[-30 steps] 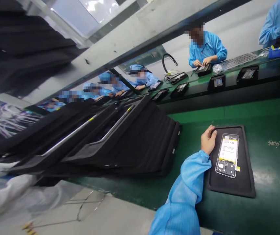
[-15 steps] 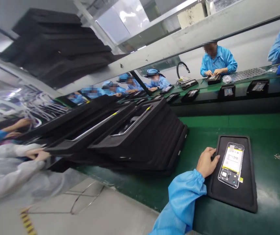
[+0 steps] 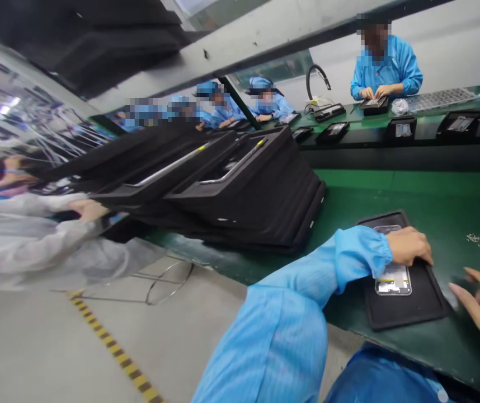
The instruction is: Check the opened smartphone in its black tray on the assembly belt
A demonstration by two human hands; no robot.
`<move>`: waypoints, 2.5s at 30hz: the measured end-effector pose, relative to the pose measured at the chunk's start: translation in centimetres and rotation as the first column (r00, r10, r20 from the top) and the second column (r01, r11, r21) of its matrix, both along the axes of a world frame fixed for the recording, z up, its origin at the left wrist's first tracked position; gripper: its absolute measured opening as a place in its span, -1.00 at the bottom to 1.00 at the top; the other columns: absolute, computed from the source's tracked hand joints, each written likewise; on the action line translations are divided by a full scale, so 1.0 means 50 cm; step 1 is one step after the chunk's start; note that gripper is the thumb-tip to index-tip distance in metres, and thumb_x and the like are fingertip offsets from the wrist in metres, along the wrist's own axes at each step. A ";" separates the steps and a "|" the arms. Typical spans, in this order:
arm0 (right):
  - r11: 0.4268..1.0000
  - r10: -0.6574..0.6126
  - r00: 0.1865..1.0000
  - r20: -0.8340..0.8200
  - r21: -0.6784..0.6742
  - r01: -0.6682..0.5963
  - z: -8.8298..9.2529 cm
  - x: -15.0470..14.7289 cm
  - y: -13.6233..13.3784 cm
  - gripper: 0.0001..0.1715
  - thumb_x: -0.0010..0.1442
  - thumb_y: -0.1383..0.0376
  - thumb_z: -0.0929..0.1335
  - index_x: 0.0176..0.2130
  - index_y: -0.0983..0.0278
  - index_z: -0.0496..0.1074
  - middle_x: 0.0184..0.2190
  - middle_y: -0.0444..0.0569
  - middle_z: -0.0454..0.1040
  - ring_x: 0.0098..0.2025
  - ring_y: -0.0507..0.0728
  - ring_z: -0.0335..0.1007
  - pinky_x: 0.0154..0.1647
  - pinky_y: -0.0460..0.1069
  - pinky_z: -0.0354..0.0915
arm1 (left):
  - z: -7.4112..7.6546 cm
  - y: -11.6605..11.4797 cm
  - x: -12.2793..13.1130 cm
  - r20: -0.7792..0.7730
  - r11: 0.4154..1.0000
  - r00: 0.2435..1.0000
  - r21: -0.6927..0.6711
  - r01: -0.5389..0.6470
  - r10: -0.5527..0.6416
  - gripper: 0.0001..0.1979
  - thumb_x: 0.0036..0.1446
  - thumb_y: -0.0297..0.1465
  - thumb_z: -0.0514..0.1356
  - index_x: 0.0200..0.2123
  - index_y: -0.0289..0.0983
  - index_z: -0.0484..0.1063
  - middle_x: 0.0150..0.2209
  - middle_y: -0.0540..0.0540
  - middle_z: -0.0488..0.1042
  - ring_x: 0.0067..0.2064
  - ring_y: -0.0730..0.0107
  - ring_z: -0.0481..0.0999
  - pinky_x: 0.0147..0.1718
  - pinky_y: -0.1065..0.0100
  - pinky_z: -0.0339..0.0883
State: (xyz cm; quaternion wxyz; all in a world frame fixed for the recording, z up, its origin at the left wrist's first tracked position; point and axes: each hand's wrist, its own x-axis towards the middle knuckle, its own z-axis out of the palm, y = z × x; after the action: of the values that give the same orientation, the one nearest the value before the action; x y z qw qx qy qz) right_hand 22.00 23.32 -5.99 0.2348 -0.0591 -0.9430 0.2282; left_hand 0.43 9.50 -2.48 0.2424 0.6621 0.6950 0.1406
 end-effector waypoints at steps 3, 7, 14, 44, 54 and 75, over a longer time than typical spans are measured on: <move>0.993 0.039 0.998 0.052 0.108 -0.045 -0.018 -0.042 -0.019 -0.29 0.36 -0.17 0.07 -0.10 0.34 0.40 -0.45 -0.08 0.40 -0.56 0.05 0.33 -0.59 -0.06 0.21 | 0.004 0.022 0.030 -0.079 0.994 0.994 0.076 0.079 -0.073 -0.53 -0.07 -0.69 0.15 -0.16 -0.10 0.55 0.07 -0.03 0.48 0.21 0.16 0.31 0.28 0.04 -0.02; 0.984 0.024 1.000 -0.003 0.178 -0.023 -0.039 -0.043 -0.029 -0.32 0.40 -0.11 0.06 -0.08 0.37 0.39 -0.44 -0.10 0.41 -0.59 0.04 0.33 -0.61 -0.04 0.18 | 0.000 -0.062 0.007 -0.114 0.915 0.935 0.274 -0.296 0.336 -0.57 0.06 -0.65 0.10 -0.05 -0.18 0.50 0.14 -0.09 0.41 0.24 0.16 0.27 0.24 0.00 0.10; 0.971 0.019 0.996 -0.082 0.239 0.001 -0.046 -0.036 -0.035 -0.35 0.44 0.00 0.05 -0.08 0.44 0.41 -0.43 -0.08 0.42 -0.56 0.04 0.33 -0.56 -0.03 0.18 | -0.066 -0.231 0.016 0.011 0.647 0.695 0.355 -0.675 0.719 -0.72 0.14 -0.39 0.20 -0.07 -0.25 0.52 0.17 -0.27 0.35 0.23 0.02 0.29 0.18 -0.05 0.25; 0.973 -0.002 0.990 -0.138 0.229 0.033 -0.049 -0.039 -0.047 -0.41 0.46 0.08 0.06 -0.09 0.44 0.42 -0.36 -0.02 0.47 -0.42 0.06 0.45 -0.59 -0.08 0.24 | -0.114 -0.238 0.086 0.203 0.517 0.591 0.323 -0.793 0.781 -0.67 0.18 -0.29 0.13 -0.01 -0.21 0.46 0.10 -0.20 0.44 0.24 0.04 0.27 0.23 -0.28 -0.01; 0.981 0.000 0.992 -0.126 0.194 0.025 -0.048 -0.042 -0.046 -0.42 0.45 0.10 0.06 -0.11 0.44 0.44 -0.38 -0.01 0.47 -0.49 0.05 0.41 -0.58 -0.07 0.25 | -0.105 -0.217 0.090 0.351 0.356 0.480 0.361 -0.862 0.804 -0.69 0.17 -0.33 0.14 -0.02 -0.22 0.48 0.08 -0.20 0.45 0.16 0.11 0.39 0.22 -0.11 0.17; 0.989 -0.006 0.995 -0.095 0.144 0.020 -0.044 -0.039 -0.042 -0.43 0.45 0.11 0.08 -0.10 0.46 0.46 -0.37 0.00 0.46 -0.53 0.02 0.33 -0.53 -0.06 0.19 | -0.127 -0.113 0.056 0.371 0.329 0.510 0.451 -0.830 0.776 -0.59 0.14 -0.60 -0.02 -0.05 -0.23 0.48 0.13 -0.08 0.41 0.18 0.30 0.35 0.23 0.13 0.22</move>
State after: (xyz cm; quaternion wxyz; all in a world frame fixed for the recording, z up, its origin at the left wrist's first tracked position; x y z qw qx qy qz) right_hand 20.03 21.20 -8.17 0.2840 -0.0372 -0.9446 0.1602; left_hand 3.23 3.87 -8.81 -0.0425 0.2636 0.8390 0.4741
